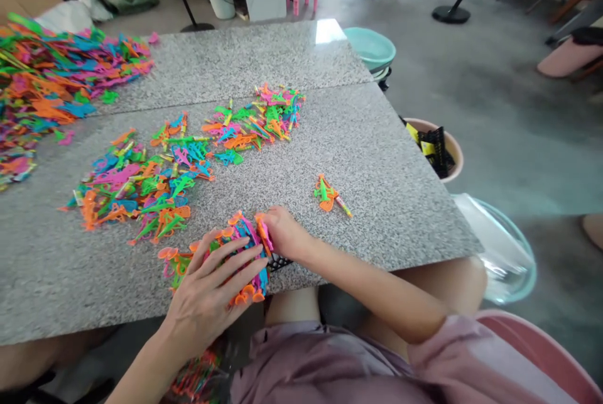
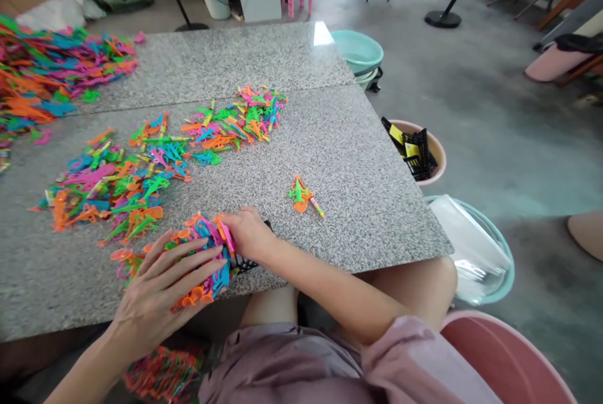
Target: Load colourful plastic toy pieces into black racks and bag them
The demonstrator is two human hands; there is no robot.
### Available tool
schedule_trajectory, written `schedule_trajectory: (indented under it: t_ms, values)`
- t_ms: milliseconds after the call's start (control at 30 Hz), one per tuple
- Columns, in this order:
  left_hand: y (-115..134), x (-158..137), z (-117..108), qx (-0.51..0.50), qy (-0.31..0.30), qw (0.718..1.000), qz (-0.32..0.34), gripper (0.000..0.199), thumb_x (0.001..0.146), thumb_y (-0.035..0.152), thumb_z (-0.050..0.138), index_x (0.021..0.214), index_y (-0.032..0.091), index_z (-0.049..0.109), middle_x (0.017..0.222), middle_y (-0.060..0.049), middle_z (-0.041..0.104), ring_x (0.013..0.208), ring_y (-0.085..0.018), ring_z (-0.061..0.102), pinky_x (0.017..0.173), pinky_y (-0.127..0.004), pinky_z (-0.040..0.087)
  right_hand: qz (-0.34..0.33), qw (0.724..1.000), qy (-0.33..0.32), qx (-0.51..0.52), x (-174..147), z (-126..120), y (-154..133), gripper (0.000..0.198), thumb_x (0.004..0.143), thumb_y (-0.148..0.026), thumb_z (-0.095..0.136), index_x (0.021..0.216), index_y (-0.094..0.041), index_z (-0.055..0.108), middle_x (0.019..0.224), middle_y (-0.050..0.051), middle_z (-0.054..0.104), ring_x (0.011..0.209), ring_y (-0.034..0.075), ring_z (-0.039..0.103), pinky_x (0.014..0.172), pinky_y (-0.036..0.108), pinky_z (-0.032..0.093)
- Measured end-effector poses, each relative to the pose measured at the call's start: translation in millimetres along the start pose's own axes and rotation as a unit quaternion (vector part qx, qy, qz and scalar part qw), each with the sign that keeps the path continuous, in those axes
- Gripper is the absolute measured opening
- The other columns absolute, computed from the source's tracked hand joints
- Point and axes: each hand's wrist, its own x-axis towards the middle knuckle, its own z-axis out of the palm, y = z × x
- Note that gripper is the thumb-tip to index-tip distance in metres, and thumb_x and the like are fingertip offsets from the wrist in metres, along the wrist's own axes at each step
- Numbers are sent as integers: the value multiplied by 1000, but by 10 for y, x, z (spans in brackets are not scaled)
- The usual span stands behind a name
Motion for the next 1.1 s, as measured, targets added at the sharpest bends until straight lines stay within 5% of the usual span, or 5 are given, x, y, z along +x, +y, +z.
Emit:
schedule_trajectory:
  t_ms: [400,767,933,1100]
  values:
    - [41,107,-172,74,-84,993,40,40,89,35,63,127,23,56,137,-10,58,126,-28,52,116,-54,27,48,996,16,78,-40,86,124,12,82,-17,64,94,-19,67,82,2,71,74,16,62,64,22,37]
    - [0,63,-83,96,-88,991,27,33,94,24,57,127,20,55,125,-10,64,121,-27,53,119,-57,22,91,985,40,144,-39,139,292,12,75,-24,73,73,-16,63,67,-2,60,61,11,52,59,21,34]
    - [7,51,-72,77,-83,993,19,34,92,21,58,125,20,56,127,-11,63,122,-28,53,120,-58,21,8,997,33,71,-112,99,151,4,81,-18,66,84,-16,66,78,3,67,74,16,58,67,23,40]
    - [0,62,-58,68,-64,995,24,30,90,22,62,120,20,58,127,-11,63,119,-28,55,118,-59,23,16,998,-45,-42,59,-59,-15,18,92,-19,55,105,-20,66,84,6,70,77,19,63,66,25,41]
